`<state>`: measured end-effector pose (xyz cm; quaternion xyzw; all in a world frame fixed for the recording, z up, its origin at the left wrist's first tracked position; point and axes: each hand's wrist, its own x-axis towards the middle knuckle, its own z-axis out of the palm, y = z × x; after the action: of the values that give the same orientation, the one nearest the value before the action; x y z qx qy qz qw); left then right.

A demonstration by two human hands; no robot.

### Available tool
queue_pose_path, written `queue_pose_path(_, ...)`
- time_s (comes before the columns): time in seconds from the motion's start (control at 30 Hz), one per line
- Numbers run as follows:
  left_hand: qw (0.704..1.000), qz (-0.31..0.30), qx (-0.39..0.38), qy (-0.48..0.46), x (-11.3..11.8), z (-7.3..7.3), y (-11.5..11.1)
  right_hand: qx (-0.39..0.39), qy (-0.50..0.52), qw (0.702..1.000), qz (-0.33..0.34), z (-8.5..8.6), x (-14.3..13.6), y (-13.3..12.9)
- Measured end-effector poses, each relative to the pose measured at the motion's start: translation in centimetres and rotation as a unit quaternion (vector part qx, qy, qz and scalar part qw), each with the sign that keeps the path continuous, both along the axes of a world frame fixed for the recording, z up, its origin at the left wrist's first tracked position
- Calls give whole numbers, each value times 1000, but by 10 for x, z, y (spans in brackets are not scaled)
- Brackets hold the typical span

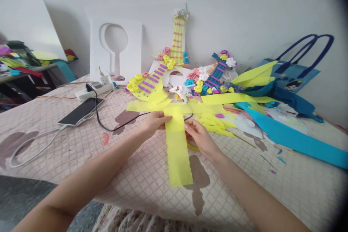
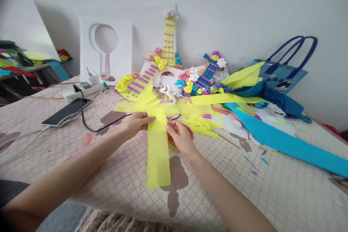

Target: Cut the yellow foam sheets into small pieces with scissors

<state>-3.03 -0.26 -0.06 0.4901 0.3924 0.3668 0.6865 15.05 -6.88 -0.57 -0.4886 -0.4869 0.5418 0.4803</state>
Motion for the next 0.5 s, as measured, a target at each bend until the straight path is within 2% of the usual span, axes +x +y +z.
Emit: queue_pose_path(0.5, 1000, -22, 14, 5, 0, 3, -2, 31, -20, 999, 4, -5, 1, 2)
